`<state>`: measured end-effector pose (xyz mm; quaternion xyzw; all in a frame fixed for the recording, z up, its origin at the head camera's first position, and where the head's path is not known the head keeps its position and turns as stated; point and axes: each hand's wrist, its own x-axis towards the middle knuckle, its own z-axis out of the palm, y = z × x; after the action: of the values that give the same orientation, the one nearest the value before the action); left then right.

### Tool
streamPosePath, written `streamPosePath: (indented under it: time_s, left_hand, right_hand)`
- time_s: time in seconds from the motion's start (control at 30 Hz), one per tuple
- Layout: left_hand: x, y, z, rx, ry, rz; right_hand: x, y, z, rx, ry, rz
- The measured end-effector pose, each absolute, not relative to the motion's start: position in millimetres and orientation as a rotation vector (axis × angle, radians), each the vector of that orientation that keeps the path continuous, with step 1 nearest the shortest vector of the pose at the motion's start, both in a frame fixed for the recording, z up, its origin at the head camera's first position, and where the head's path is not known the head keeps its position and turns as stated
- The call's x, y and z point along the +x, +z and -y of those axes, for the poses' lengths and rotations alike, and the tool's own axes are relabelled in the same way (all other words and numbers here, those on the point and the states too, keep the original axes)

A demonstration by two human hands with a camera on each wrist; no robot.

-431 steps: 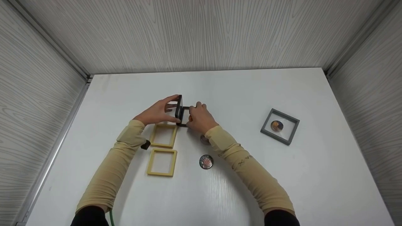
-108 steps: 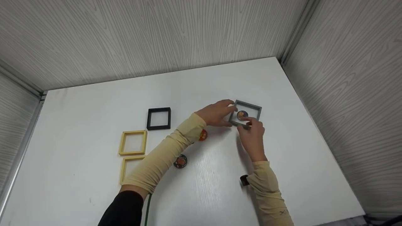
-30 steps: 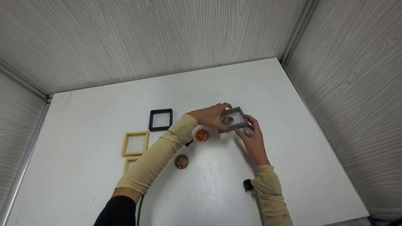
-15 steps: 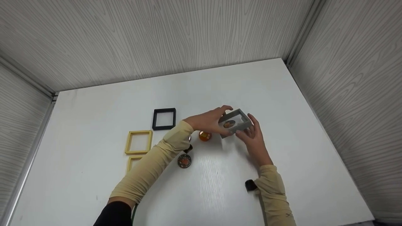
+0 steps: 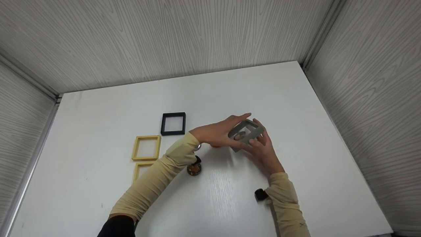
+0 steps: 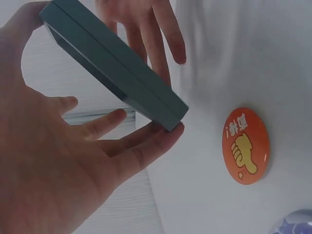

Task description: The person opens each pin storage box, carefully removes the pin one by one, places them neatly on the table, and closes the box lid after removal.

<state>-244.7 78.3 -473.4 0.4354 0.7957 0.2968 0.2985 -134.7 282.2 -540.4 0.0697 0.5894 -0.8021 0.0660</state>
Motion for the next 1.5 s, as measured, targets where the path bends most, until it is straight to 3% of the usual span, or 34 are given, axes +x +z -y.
streamPosePath:
  time_s: [0.33, 0.67, 0.97, 1.5]
  left_hand:
    - [-232, -470, -71, 1.158, 0.638, -2.187]
    - [-237, -454, -59, 1.532, 0.802, -2.034]
    - [-230, -454, -65, 1.706, 0.798, -2.015]
    - [-221, -454, -66, 1.643, 0.769, -2.030]
  right_hand:
    - [-130, -547, -277, 0.154, -2.421, -1.723]
    - [-127, -559, -285, 0.074, -2.403, -1.697]
    - [-122, -561, -284, 0.061, -2.501, -1.463]
    - [-120, -562, -277, 0.160, -2.428, -1.551]
